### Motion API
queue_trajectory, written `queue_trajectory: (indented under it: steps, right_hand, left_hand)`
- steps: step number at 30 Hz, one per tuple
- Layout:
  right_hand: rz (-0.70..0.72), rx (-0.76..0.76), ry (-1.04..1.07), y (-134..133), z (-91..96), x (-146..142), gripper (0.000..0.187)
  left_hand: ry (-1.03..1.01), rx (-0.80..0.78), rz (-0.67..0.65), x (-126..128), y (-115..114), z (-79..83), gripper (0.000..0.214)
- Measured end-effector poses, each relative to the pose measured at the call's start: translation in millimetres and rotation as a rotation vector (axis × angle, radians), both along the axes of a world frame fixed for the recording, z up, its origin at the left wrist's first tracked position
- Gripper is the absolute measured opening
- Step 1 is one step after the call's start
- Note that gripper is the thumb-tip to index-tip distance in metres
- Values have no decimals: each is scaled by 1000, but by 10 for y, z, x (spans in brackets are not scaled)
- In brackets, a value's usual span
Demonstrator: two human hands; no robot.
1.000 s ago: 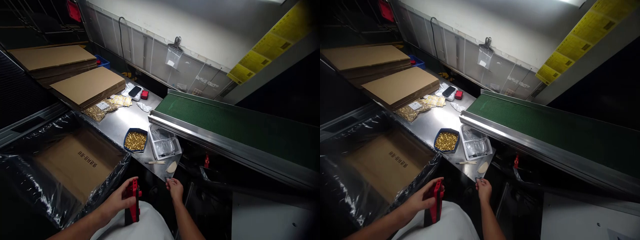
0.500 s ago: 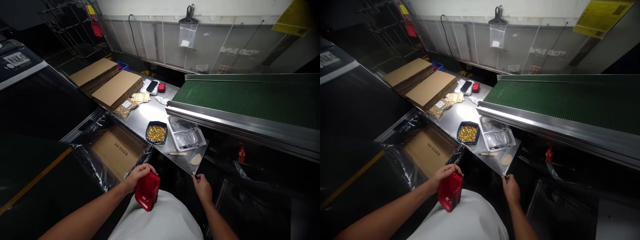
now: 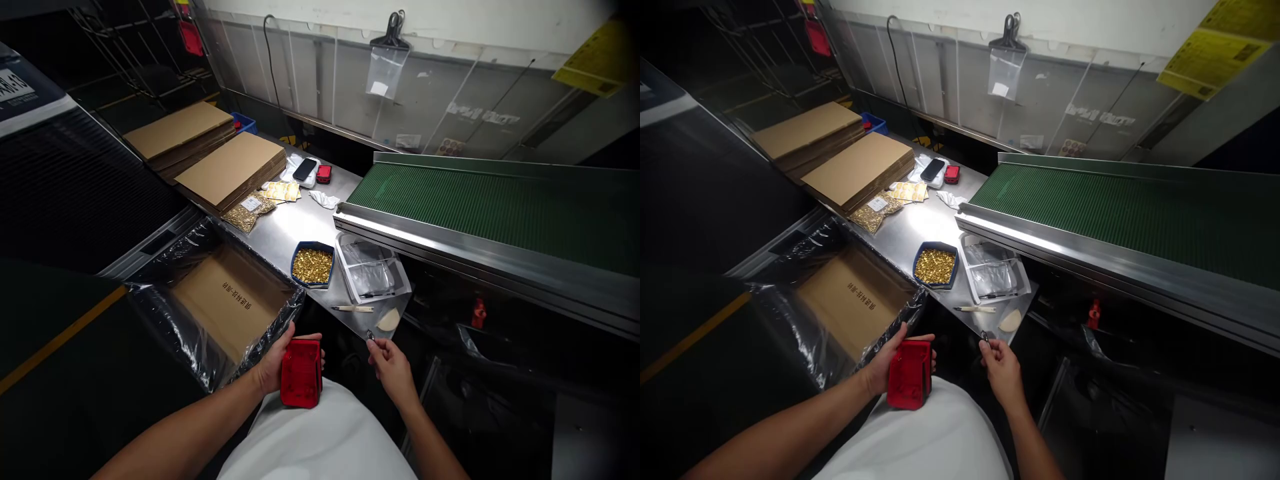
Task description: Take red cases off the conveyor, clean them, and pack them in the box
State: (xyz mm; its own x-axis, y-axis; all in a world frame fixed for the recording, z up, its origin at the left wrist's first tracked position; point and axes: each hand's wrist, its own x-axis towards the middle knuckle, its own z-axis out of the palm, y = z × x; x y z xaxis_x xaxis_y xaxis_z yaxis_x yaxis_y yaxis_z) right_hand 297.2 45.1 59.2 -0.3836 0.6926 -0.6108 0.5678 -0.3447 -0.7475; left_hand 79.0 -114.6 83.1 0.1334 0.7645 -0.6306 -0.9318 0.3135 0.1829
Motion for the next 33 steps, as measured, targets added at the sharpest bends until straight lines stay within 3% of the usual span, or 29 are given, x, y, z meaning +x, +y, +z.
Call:
queue_trajectory:
  steps: [3, 8, 14, 17, 23, 33]
  right_hand:
    - [74, -5, 71, -36, 271, -223, 61]
    - [202, -23, 184, -160, 680, -510, 51]
    - [455, 115, 158, -272, 1283, -753, 33]
    - [535, 182, 107, -308, 1499, -853, 30]
    - [580, 275, 55, -369, 1636, -968, 26]
    - [575, 415, 107, -337, 1611, -942, 26]
  left_hand:
    - [-113, 47, 44, 39, 9, 38, 65]
    - [-119, 66, 114, 24, 60, 169, 60]
    - [-5, 8, 152, -4, 191, 529, 69]
    - [20, 6, 201, 24, 250, 706, 72]
    - [48, 30, 221, 51, 308, 884, 71]
    - [82, 41, 120, 24, 346, 890, 74]
